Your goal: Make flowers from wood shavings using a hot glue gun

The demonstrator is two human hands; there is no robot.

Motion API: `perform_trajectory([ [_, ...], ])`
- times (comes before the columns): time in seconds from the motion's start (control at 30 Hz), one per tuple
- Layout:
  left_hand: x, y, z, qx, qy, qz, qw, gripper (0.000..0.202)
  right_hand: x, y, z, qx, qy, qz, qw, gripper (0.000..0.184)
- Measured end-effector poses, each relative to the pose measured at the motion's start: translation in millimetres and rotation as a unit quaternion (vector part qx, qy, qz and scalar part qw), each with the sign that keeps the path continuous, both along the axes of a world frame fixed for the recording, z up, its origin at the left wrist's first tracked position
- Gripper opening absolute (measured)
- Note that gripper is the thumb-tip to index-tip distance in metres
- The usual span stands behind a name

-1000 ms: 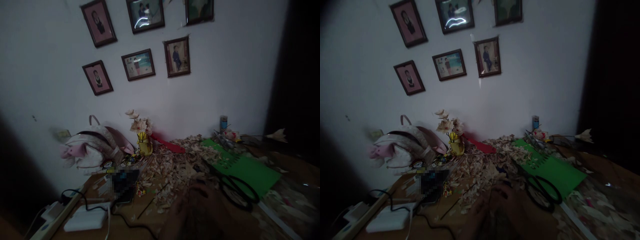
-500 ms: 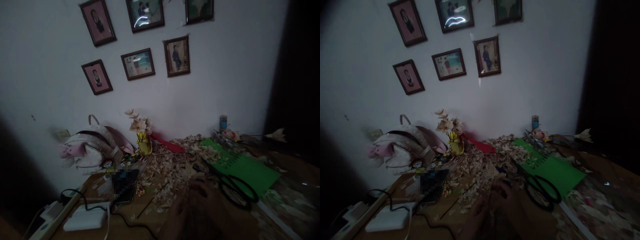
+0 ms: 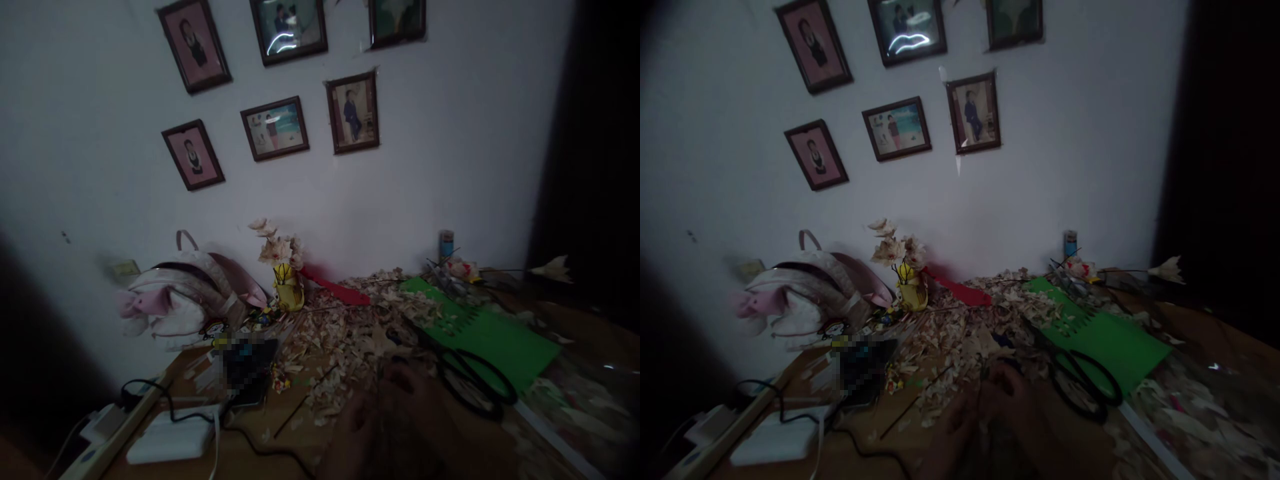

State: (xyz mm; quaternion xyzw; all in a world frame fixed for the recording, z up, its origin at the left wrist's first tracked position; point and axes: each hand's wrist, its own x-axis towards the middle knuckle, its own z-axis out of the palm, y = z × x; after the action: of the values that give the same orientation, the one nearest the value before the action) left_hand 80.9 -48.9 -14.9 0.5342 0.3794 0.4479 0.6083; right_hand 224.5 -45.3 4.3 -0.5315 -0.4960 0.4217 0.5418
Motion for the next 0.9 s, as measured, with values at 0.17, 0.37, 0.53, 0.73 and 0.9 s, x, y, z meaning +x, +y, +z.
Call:
perform_trajectory([
  [0.17,-1.8,1.8,-2.3,0.008,0.015,-0.004,1.0,0.02,-0.4,0.1,-0.1,0.005,0.009,0.006,1.0,0.012],
  [0.37,-4.0,3.1,-5.2,0.015,0.034,0.015,0.999,0.018,-0.4,0.3,0.8,-0.001,0.004,0.004,1.0,0.01],
  [0.53,-1.3,0.4,3.6,0.002,0.004,0.006,1.0,0.023,0.9,1.4,-3.3,0.001,-0.003,0.001,1.0,0.012],
  [0.73,-3.0,-2.0,7.8,0.029,0.036,0.02,0.999,0.017,-0.2,0.2,-1.0,-0.006,-0.022,-0.002,1.0,0.012],
  [0.9,-2.1,-1.5,1.1,-0.003,-0.008,0.009,1.0,0.027,-0.8,-3.3,3.3,0.011,-0.03,0.007,0.999,0.014],
])
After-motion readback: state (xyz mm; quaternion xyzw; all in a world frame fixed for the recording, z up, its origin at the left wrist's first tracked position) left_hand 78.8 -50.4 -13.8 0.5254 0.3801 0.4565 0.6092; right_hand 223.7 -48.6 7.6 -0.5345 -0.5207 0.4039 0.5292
